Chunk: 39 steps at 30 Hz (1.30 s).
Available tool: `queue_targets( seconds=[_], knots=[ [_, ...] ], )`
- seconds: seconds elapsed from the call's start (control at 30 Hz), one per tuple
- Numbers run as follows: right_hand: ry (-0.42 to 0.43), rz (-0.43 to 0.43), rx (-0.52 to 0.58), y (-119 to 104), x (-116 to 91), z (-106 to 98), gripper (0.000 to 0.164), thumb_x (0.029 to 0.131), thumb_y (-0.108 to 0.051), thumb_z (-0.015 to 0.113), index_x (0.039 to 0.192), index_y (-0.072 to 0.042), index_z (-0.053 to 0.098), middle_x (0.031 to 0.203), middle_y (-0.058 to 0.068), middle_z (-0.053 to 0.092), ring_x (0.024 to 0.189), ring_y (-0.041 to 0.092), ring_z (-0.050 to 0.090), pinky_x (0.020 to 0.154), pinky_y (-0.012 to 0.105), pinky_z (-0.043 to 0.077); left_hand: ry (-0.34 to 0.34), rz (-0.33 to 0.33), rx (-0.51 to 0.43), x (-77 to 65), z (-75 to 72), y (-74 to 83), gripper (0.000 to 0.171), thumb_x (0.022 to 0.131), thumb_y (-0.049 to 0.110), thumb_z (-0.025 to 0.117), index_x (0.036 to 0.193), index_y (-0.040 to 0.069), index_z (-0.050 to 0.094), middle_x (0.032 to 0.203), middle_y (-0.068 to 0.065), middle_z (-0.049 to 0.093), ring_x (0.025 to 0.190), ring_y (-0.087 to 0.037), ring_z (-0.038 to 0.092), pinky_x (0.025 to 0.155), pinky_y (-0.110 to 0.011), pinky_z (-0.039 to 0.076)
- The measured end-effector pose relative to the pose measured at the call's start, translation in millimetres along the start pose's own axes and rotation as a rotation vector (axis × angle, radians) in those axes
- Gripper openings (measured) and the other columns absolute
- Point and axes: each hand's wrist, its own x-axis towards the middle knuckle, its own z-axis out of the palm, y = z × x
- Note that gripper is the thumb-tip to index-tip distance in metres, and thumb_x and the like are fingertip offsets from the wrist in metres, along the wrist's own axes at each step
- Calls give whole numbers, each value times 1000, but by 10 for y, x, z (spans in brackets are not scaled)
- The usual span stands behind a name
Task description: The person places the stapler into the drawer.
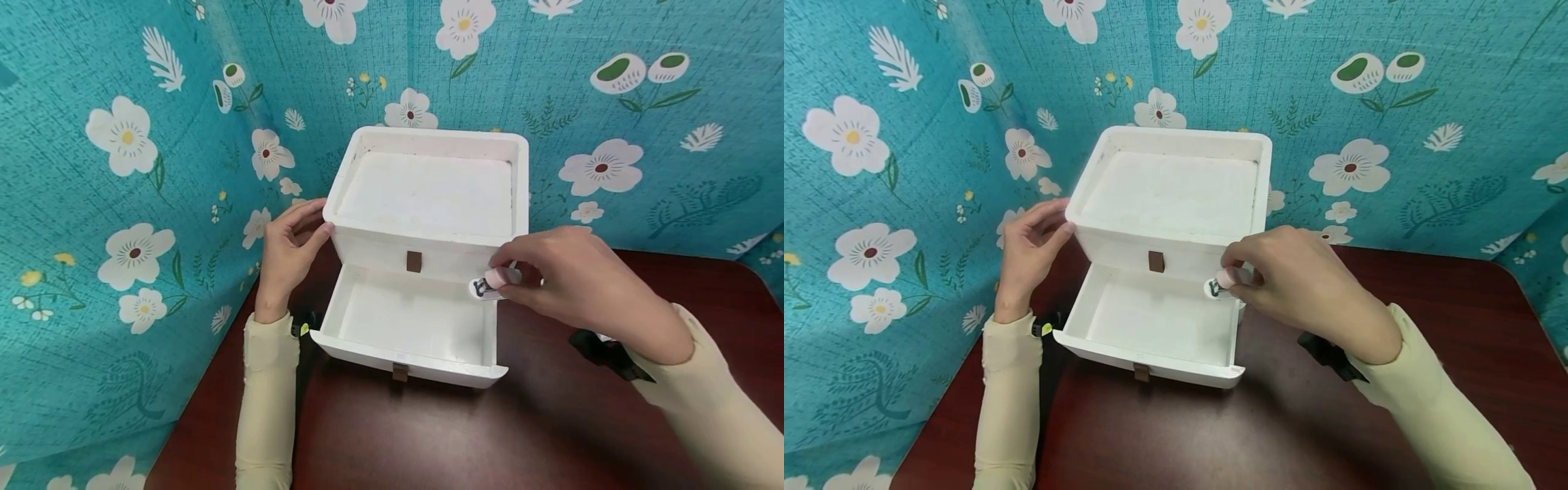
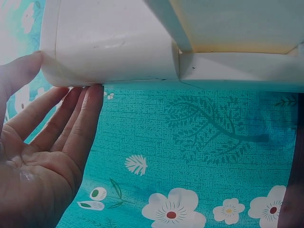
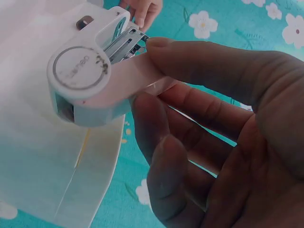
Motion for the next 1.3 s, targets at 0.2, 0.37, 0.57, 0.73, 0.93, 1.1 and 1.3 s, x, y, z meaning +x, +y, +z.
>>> queue_targets(
  seconds=[0.2,0.37,0.57,0.73,0.93,1.1,1.3],
  knots=[
    [-37,-67,2,-123,138,4,20,83,-9,86,95,-24,81,76,-11,70,63,6,52,54,23,42,1,-10,0,-6,-1,3,41,95,6,76,135,4,69,133,-15,71,121,-32,72,93,-25,61],
    [-67,-174,35,-185,255,50,29,80,-5,88,94,-29,80,86,-17,74,68,1,59,58,24,50,0,-2,0,1,4,3,41,94,7,76,135,5,69,133,-15,71,121,-32,72,92,-26,61],
    [-108,-262,-3,-251,383,158,28,78,-5,90,91,-26,79,84,-15,75,66,2,57,60,26,49,-3,6,-1,15,7,5,41,94,6,76,135,5,69,132,-15,71,120,-29,73,92,-24,62],
    [-158,-321,-11,-318,500,259,23,81,-5,87,93,-23,79,89,-11,78,69,4,61,62,26,51,-3,3,-6,10,3,5,41,94,6,76,135,4,69,132,-15,71,118,-25,74,91,-24,62],
    [-204,-495,3,-410,665,359,19,86,-5,83,90,-23,76,86,-12,75,73,6,60,63,26,52,-1,0,4,3,0,-1,41,95,7,76,135,4,69,132,-15,71,119,-30,73,92,-24,62],
    [-223,-550,-6,-495,792,413,16,91,-6,77,91,-22,75,82,-10,71,67,8,54,58,24,47,0,-6,2,5,1,-9,41,95,8,76,135,5,69,133,-14,71,120,-31,73,92,-24,61],
    [-247,-571,-42,-575,927,493,11,94,-9,76,94,-20,77,82,-10,72,66,7,55,57,26,50,-5,-9,0,1,0,-4,41,95,9,76,135,6,70,132,-13,71,119,-26,73,92,-23,62]
  ],
)
